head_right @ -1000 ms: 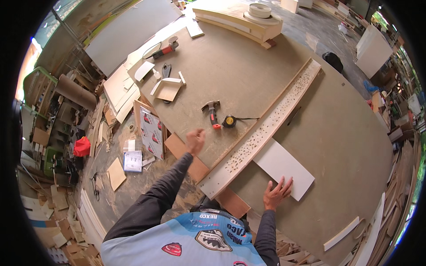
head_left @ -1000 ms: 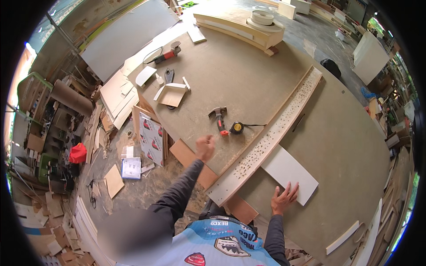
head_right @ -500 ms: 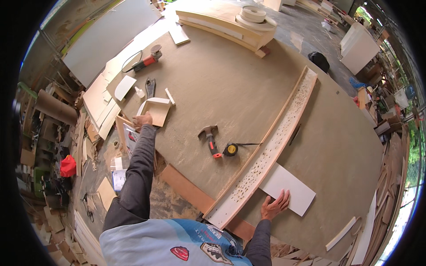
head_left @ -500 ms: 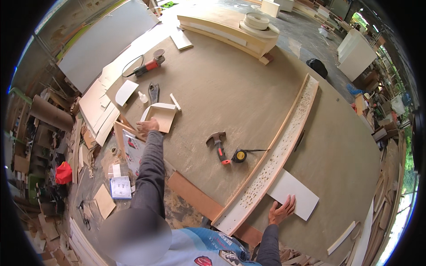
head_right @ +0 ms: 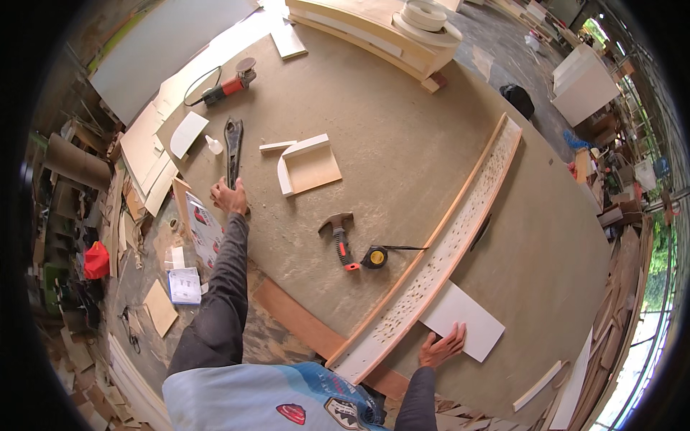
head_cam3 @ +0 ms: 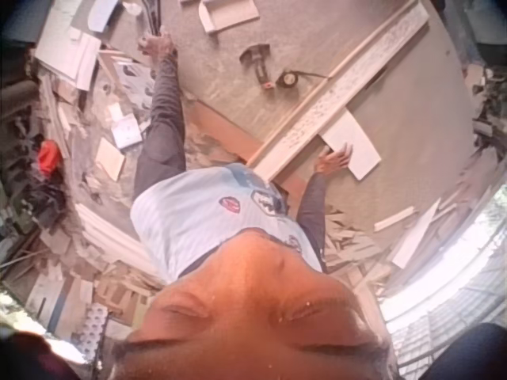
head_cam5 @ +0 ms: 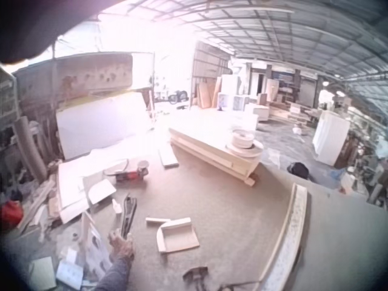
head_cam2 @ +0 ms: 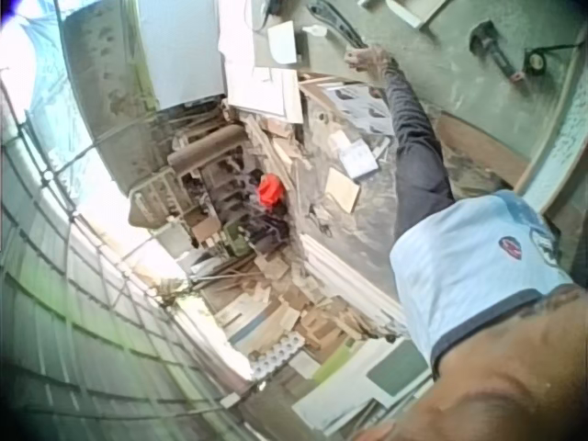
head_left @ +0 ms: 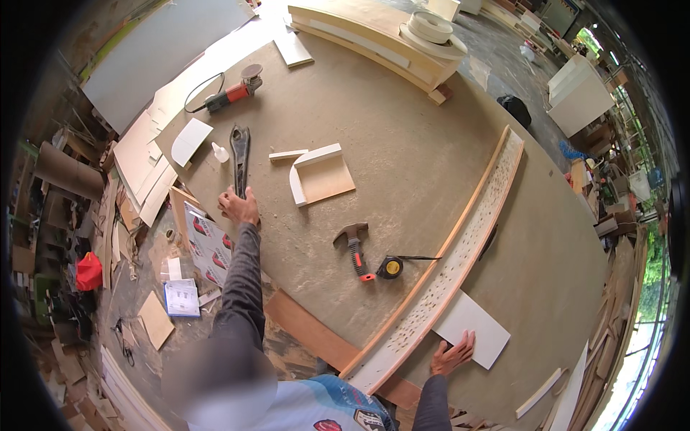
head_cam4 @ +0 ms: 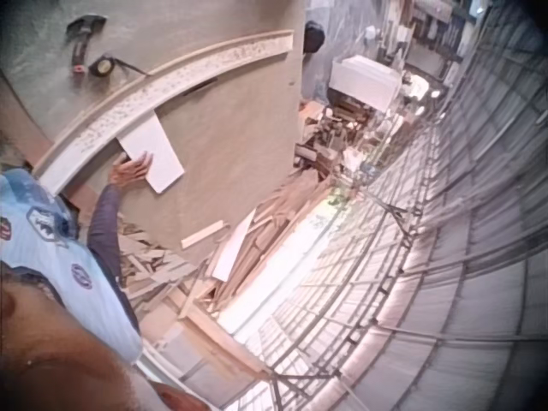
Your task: The person cuts small wooden pieces using a manual saw, applies glue to the edges of the pieces, and joins them together to form a small box. They then use a hammer to secure one side and measure the progress with a measuring tape.
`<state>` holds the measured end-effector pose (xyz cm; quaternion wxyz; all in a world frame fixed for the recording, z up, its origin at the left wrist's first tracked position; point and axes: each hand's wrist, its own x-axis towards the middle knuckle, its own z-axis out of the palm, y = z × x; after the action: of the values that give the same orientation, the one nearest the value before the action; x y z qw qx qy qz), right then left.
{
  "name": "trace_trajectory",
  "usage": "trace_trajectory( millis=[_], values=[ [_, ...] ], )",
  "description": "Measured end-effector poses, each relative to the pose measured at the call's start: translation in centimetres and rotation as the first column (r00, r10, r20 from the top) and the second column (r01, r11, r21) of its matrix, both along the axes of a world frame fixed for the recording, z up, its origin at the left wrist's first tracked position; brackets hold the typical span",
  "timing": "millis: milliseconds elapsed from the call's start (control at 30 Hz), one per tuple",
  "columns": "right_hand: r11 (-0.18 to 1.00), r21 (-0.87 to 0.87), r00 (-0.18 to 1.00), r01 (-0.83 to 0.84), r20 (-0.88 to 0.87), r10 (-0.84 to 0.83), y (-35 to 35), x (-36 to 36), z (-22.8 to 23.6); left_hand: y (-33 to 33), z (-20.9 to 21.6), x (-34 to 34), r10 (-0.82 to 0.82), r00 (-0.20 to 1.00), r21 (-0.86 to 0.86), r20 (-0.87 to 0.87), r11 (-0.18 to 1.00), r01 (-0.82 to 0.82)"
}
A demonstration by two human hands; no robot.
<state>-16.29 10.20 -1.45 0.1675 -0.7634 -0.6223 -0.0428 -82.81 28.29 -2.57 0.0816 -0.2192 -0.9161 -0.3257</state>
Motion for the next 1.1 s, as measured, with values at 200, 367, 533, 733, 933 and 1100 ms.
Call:
trace_trajectory(
  millis=[200,367,533,733,933,1100],
  values=[
    [1.0,-0.008,1.0,-0.006,-0.014,0.005,0.0,-0.6,0.8,2.1,-0.7,-4.7,0.028,0.988,-0.313,0.154,0.95,0.021],
    [0.994,0.051,0.992,-0.096,-0.08,0.1,0.2,1.1,-0.6,0.1,-3.3,-10.5,-0.376,0.718,0.369,0.586,0.912,0.178],
    [0.973,-0.043,0.971,-0.228,-0.078,0.224,1.3,2.7,1.6,-7.6,-2.0,-13.3,-0.624,0.33,0.469,0.708,0.766,0.44],
    [0.95,-0.099,0.954,-0.295,-0.076,0.289,-0.2,6.5,2.7,-13.8,15.4,12.4,-0.657,0.428,0.324,0.62,0.712,0.623],
    [0.959,-0.041,0.953,-0.281,-0.129,0.273,-1.4,9.8,1.2,-20.5,22.6,30.4,-0.732,0.202,0.137,0.651,0.374,0.917],
    [0.95,-0.049,0.948,-0.309,-0.1,0.303,0.1,8.4,-0.7,-24.4,23.8,39.3,-0.707,0.035,-0.045,0.706,0.004,0.999]
  ],
)
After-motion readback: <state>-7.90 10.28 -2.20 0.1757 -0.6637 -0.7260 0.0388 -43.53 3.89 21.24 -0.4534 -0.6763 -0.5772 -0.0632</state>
